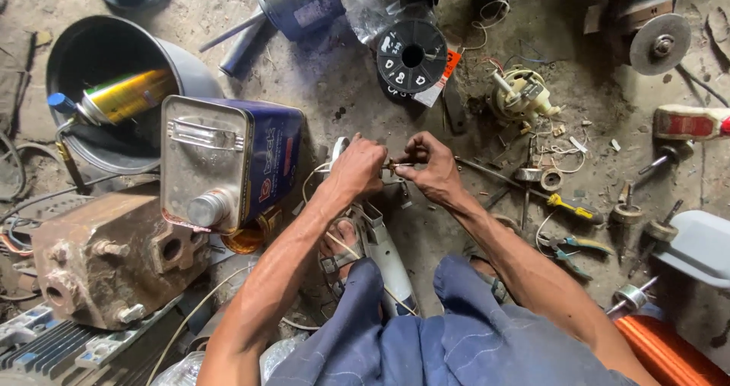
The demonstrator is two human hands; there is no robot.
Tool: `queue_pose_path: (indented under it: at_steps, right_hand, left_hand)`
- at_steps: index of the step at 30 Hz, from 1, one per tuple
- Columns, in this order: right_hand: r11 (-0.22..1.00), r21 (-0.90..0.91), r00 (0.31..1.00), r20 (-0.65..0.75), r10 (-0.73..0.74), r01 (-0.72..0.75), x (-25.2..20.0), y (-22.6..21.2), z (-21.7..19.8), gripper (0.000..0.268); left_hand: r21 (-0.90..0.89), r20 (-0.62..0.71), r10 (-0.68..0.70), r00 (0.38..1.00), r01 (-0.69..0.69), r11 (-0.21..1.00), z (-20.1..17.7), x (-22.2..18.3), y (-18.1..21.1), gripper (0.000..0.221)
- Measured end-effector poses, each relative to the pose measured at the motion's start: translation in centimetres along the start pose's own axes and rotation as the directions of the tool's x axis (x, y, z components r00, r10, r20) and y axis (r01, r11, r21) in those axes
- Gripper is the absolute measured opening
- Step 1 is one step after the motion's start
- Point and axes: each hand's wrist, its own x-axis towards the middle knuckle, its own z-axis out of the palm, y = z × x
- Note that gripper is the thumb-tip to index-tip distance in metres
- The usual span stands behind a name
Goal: Reassembling an electric motor by fitting the rotor into the housing and using tools for alignment and securing parts.
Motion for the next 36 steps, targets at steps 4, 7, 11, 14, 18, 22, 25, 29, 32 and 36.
queue_pose_path:
  at_steps: [4,7,11,14,18,22,25,29,32,36]
  right_hand:
    - [0.982,-0.12,0.989,0.029,-0.144,0.146,-1.0,0.0,1.3,0.037]
    - [0.962,-0.097,0.963,0.108,-0.245,0.256,-0.4,0.6,0.6,0.04]
    - [0.98,-0.044,0.971,0.153,-0.186,0.195,-0.7,-1.1,0.3,0.041]
    - [0.989,-0.109,0.984,0.157,-0.085,0.103,-1.0,-1.8,-0.6,0.047]
    - [0.989,-0.15,0.994,0.11,0.011,0.006,-0.9,-0.7,-0.9,0.04]
    - [0.988,-0.148,0.996,0.07,0.06,-0.05,-1.0,-0.8,-0.7,0.029]
    - [0.987,-0.144,0.996,0.052,0.077,-0.069,-1.2,-0.8,-0.7,0.024]
    - [0.984,-0.171,0.998,0.025,0.06,-0.055,-1.3,-0.3,-1.5,0.019]
    - [0.988,-0.154,1.0,0.005,0.021,-0.02,-1.7,-0.5,-1.6,0.017]
    - [0.99,-0.07,0.991,0.067,-0.115,0.119,-1.8,-2.0,-1.8,0.007]
  left_hand:
    - [-0.037,-0.02,-0.001,1.0,0.0,0.999,-1.1,-1.2,0.8,0.033]
    - [-0.052,-0.09,0.051,0.995,-0.056,0.997,0.8,-1.4,-0.5,0.05]
    - [-0.053,-0.023,0.022,1.0,-0.023,0.998,-1.4,-1.7,0.6,0.04]
    - [-0.061,-0.002,0.022,1.0,-0.022,0.998,-2.2,-1.5,0.7,0.038]
    - [-0.093,0.011,0.007,1.0,-0.006,0.996,-2.4,-1.3,1.0,0.043]
    - [-0.13,0.04,0.008,0.999,-0.003,0.992,-3.4,-1.4,1.3,0.044]
    - [-0.187,0.077,0.004,0.997,0.011,0.982,-5.7,-2.0,2.2,0.052]
    - [-0.201,0.084,0.0,0.996,0.017,0.98,-6.2,-1.9,2.4,0.053]
    - [-0.212,0.083,0.012,0.996,0.006,0.977,-6.7,-2.0,2.6,0.046]
    - [-0.257,0.073,0.015,0.997,0.004,0.966,-7.8,-2.0,3.0,0.043]
